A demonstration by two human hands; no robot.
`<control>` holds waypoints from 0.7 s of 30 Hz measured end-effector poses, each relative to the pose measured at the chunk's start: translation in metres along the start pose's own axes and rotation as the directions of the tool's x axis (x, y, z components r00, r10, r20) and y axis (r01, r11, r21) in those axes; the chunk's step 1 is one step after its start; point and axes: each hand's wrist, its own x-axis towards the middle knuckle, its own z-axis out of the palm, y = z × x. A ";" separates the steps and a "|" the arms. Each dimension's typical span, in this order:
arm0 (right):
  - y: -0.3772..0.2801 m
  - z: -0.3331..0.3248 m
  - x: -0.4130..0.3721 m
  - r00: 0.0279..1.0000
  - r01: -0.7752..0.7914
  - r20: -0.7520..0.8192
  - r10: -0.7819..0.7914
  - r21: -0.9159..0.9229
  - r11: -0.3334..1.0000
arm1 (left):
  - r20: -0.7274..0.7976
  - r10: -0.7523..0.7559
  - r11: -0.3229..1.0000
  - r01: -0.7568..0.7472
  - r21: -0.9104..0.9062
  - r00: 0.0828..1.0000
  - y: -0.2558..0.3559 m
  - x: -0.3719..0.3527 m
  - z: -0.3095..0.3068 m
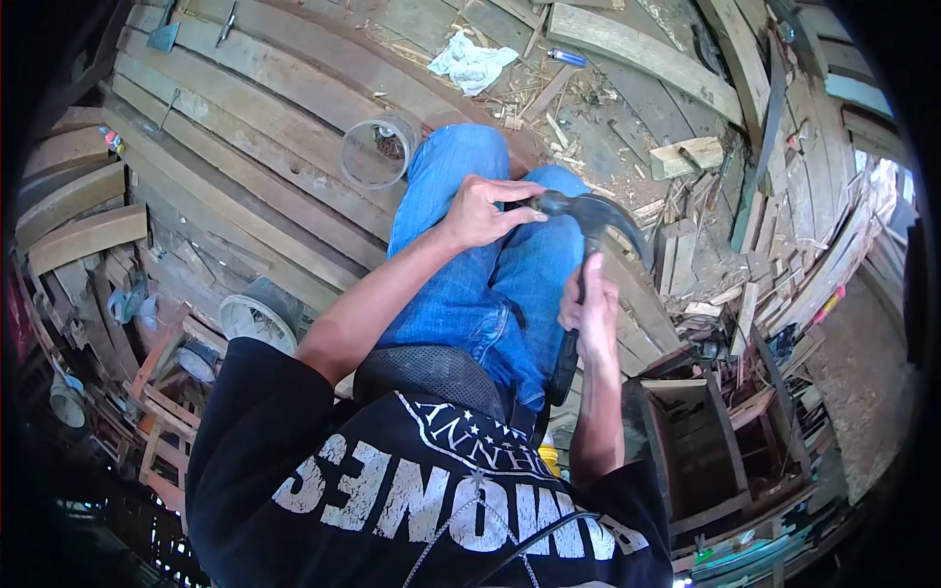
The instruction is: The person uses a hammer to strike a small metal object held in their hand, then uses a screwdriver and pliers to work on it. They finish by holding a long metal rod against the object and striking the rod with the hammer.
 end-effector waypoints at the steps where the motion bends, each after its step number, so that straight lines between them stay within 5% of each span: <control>1: -0.001 0.003 0.001 1.000 -0.010 -0.001 0.010 0.030 1.000 | -0.011 -0.007 1.000 0.007 -0.012 1.000 -0.002 -0.002 0.000; 11: 0.000 -0.005 0.002 0.999 -0.046 -0.029 0.046 0.013 0.999 | -0.122 0.025 1.000 -0.025 0.004 0.992 -0.004 -0.001 0.006; 21: -0.006 -0.022 -0.004 0.994 0.002 -0.112 0.013 0.132 0.991 | -0.220 0.214 0.955 -0.155 0.254 0.952 0.007 0.004 0.003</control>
